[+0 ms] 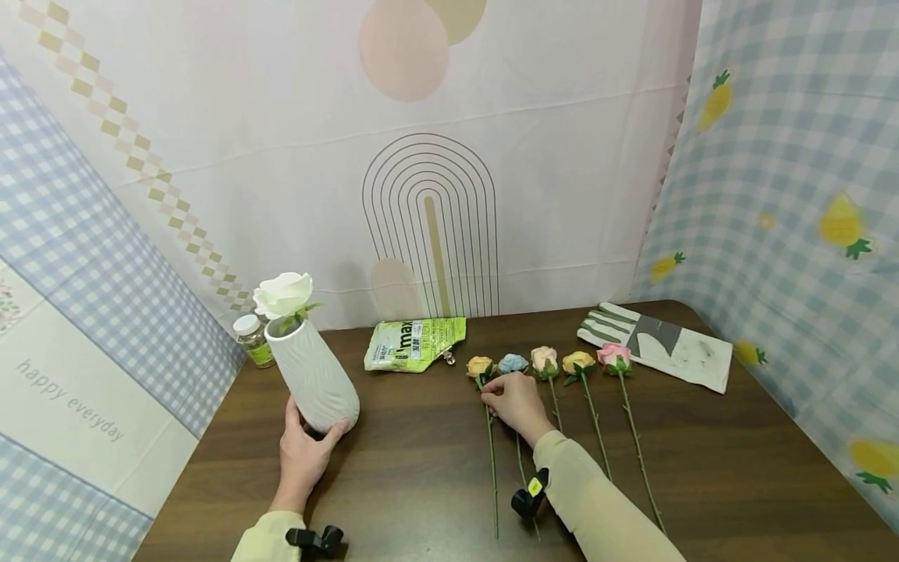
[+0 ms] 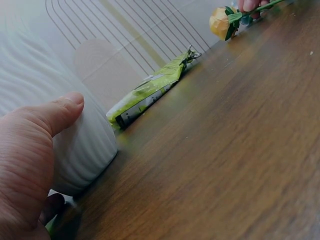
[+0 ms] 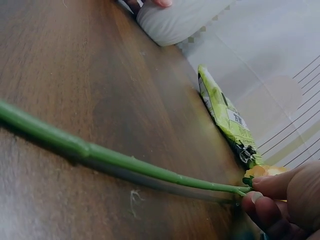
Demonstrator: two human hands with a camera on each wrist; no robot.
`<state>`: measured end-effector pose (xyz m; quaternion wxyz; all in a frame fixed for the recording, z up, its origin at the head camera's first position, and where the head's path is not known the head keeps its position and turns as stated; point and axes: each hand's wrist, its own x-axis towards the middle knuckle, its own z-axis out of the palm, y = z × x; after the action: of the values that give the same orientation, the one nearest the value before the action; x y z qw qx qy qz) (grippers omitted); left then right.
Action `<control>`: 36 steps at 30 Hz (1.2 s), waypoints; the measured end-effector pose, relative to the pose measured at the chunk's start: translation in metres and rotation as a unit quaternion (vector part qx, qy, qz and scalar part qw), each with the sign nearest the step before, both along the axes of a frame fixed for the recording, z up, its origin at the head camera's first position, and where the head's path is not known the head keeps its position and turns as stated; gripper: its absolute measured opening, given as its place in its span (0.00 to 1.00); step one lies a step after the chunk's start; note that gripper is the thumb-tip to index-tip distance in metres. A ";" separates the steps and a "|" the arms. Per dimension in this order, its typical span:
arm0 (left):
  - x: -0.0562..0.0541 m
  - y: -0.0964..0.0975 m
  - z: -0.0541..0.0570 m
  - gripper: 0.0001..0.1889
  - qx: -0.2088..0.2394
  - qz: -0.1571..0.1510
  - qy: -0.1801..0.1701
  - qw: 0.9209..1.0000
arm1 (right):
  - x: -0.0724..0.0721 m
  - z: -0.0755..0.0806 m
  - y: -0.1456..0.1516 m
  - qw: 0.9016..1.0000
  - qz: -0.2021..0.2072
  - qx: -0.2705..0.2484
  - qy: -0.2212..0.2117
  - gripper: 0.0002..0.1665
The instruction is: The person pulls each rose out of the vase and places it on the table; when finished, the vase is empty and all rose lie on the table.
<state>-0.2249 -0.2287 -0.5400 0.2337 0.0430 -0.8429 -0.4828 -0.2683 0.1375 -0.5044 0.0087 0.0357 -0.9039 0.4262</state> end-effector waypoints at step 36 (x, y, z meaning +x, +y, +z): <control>0.000 0.000 0.002 0.56 -0.002 0.002 -0.004 1.000 | -0.012 0.181 -0.170 0.973 0.168 -0.149 0.050 0.30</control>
<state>-0.2246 -0.2290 -0.5380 0.2312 0.0459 -0.8449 -0.4803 -0.2802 -0.0323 -0.3231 -0.0127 0.2062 -0.8096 0.5495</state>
